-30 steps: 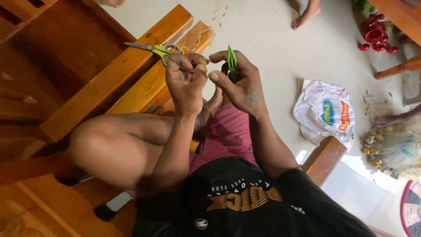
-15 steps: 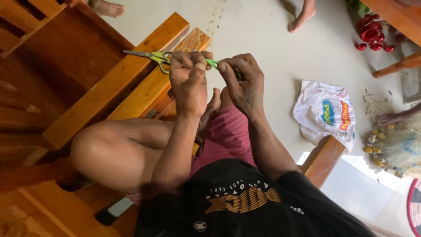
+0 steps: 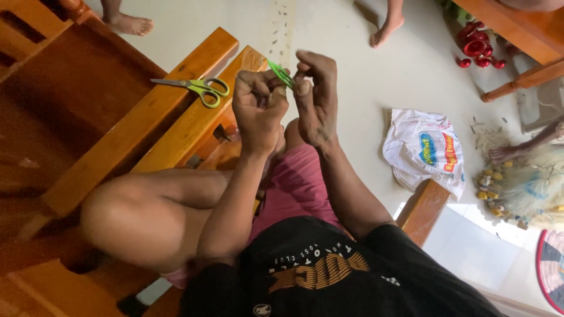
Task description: A person is sitting on a wooden bench and manually attaching green plastic strips to a cord to create fishing tackle.
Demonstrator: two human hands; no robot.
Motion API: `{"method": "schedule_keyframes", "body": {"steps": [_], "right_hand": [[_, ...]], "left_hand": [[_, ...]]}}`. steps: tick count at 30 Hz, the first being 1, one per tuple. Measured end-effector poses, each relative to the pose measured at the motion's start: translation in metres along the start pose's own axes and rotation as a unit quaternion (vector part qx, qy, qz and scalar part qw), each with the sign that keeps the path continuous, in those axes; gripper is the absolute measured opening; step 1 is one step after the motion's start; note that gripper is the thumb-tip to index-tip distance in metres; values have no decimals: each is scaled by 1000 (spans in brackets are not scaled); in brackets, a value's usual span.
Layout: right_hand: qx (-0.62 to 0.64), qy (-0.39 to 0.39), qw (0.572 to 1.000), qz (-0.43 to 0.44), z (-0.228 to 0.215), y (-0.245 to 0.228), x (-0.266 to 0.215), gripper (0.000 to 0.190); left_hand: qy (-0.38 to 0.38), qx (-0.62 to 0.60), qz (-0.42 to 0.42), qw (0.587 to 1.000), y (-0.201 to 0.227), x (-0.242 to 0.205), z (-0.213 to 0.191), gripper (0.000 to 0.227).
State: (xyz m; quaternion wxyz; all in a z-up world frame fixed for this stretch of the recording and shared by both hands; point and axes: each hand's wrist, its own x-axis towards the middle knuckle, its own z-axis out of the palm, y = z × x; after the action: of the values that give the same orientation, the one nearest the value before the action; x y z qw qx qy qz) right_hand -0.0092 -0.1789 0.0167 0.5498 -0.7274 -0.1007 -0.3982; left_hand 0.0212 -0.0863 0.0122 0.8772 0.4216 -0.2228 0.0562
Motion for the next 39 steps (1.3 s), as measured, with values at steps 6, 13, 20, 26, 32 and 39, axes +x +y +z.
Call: {"method": "schedule_keyframes", "body": {"steps": [6, 13, 20, 26, 32, 39], "right_hand": [[92, -72, 985, 125, -7, -1, 14, 25], [-63, -45, 985, -156, -2, -59, -26, 24], [-70, -60, 987, -128, 3, -23, -65, 27], [53, 7, 998, 14, 9, -2, -76, 20], [73, -37, 993, 85, 3, 18, -85, 19], [85, -24, 987, 135, 6, 23, -85, 19]], "left_hand": [[15, 49, -20, 999, -9, 0, -1, 32], [42, 50, 25, 998, -50, 1, -20, 34], [58, -109, -72, 990, -48, 7, -32, 37], [58, -195, -98, 974, -25, 5, -31, 29], [51, -229, -93, 968, -26, 5, -36, 28], [41, -212, -86, 972, -24, 3, -34, 28]]}}
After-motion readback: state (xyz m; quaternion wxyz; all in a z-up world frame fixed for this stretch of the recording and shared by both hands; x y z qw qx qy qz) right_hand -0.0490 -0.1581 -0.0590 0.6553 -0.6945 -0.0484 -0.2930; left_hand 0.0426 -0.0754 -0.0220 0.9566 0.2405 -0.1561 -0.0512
